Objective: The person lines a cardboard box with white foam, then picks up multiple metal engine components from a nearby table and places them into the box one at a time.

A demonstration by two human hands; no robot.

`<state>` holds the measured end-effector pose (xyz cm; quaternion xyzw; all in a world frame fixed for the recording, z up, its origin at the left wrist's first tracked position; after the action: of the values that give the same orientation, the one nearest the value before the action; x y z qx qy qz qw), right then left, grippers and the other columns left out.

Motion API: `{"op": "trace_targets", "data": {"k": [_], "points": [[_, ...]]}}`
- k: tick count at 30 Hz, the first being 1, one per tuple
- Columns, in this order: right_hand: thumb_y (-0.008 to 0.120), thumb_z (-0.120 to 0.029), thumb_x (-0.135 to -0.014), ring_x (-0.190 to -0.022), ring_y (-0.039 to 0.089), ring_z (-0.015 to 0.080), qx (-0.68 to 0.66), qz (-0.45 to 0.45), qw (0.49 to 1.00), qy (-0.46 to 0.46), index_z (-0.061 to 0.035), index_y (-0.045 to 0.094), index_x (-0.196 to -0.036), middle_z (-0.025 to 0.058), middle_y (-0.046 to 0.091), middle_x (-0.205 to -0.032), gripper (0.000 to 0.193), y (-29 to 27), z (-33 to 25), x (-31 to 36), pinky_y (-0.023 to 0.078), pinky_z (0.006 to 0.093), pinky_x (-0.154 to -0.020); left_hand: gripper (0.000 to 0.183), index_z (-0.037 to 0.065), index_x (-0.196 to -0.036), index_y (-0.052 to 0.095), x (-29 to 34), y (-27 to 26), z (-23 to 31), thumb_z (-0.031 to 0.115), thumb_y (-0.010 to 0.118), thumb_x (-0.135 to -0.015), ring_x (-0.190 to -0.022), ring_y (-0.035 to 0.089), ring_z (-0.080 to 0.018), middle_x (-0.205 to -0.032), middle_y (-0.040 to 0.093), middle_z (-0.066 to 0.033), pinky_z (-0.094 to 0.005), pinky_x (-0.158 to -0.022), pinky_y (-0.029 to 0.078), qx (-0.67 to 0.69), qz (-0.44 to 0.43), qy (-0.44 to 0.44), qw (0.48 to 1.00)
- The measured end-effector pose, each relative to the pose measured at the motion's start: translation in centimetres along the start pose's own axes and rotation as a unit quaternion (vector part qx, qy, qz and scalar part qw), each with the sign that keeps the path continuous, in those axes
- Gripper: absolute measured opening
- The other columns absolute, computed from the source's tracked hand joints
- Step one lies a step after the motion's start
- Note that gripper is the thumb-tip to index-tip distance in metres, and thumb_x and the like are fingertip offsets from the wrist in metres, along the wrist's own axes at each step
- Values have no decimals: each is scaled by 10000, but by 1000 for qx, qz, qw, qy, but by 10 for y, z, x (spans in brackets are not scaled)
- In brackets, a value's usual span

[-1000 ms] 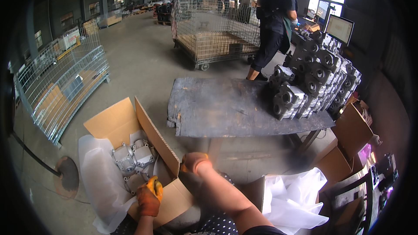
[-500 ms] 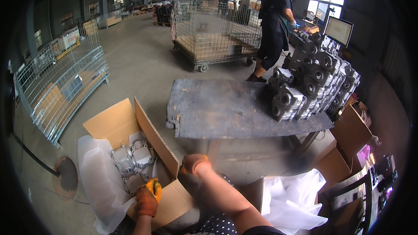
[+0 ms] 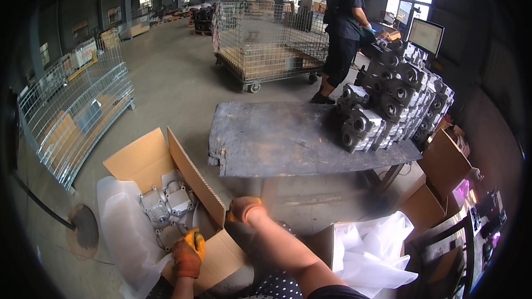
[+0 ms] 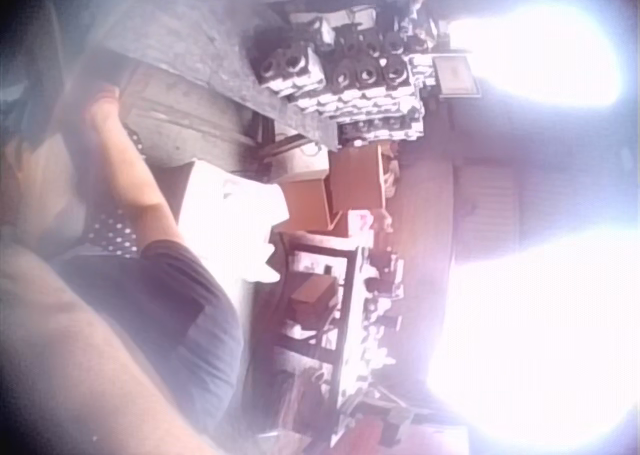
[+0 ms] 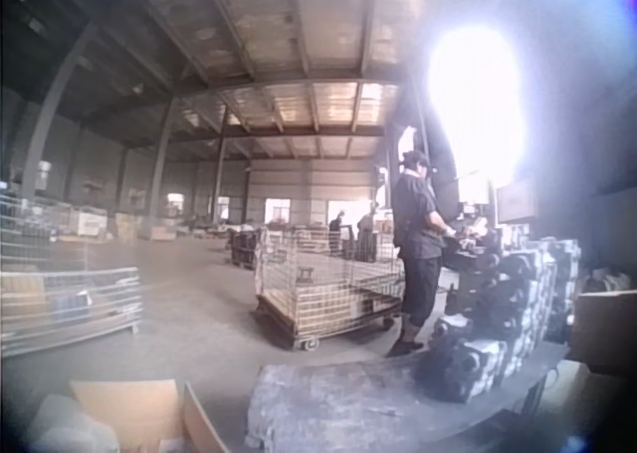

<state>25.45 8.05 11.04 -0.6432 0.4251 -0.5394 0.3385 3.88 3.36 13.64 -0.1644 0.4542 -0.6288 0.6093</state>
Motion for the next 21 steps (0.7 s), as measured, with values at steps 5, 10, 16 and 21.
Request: {"op": "trace_targets", "data": {"k": [5,10,16,21], "points": [[511,-317,-855,-919,664,301,-10,-16,1000,14,-71,697,-981,138,681,-999,334,-15,-8,13,517,399,-743,214,116,-984,673,0,1,-3,228,610,-813,-696,627,-367,-757,650,-178,-431,-661,498,-6,-14,-10,1000],[509,-325,-847,-920,663,309,-19,-11,999,25,-71,696,-988,143,680,-993,345,-7,-2,5,515,405,-749,211,117,-984,672,1,3,-5,221,610,-812,-694,625,-365,-754,648,-174,-430,-661,497,-17,-10,-11,1000],[534,-391,-822,-914,666,306,-30,-11,999,33,-66,696,-989,154,684,-982,400,-9,-1,7,515,412,-771,211,121,-983,673,0,2,-4,227,614,-810,-694,627,-363,-746,648,-173,-427,-664,501,-3,-16,-12,1000],[564,-367,-819,-870,675,302,-44,18,999,8,-47,698,-946,158,689,-935,369,-11,-2,6,520,411,-736,215,129,-988,675,1,4,-7,237,611,-813,-700,630,-363,-749,651,-174,-425,-667,504,-13,-14,-13,1000]]}}
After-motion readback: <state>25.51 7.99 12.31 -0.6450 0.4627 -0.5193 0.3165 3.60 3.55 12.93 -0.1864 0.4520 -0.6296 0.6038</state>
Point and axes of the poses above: each hand's wrist, its own x-axis away from the middle knuckle, its own y-axis out of the palm, z = x × y, the point moved 8 cm from there along -x, towards the middle knuckle
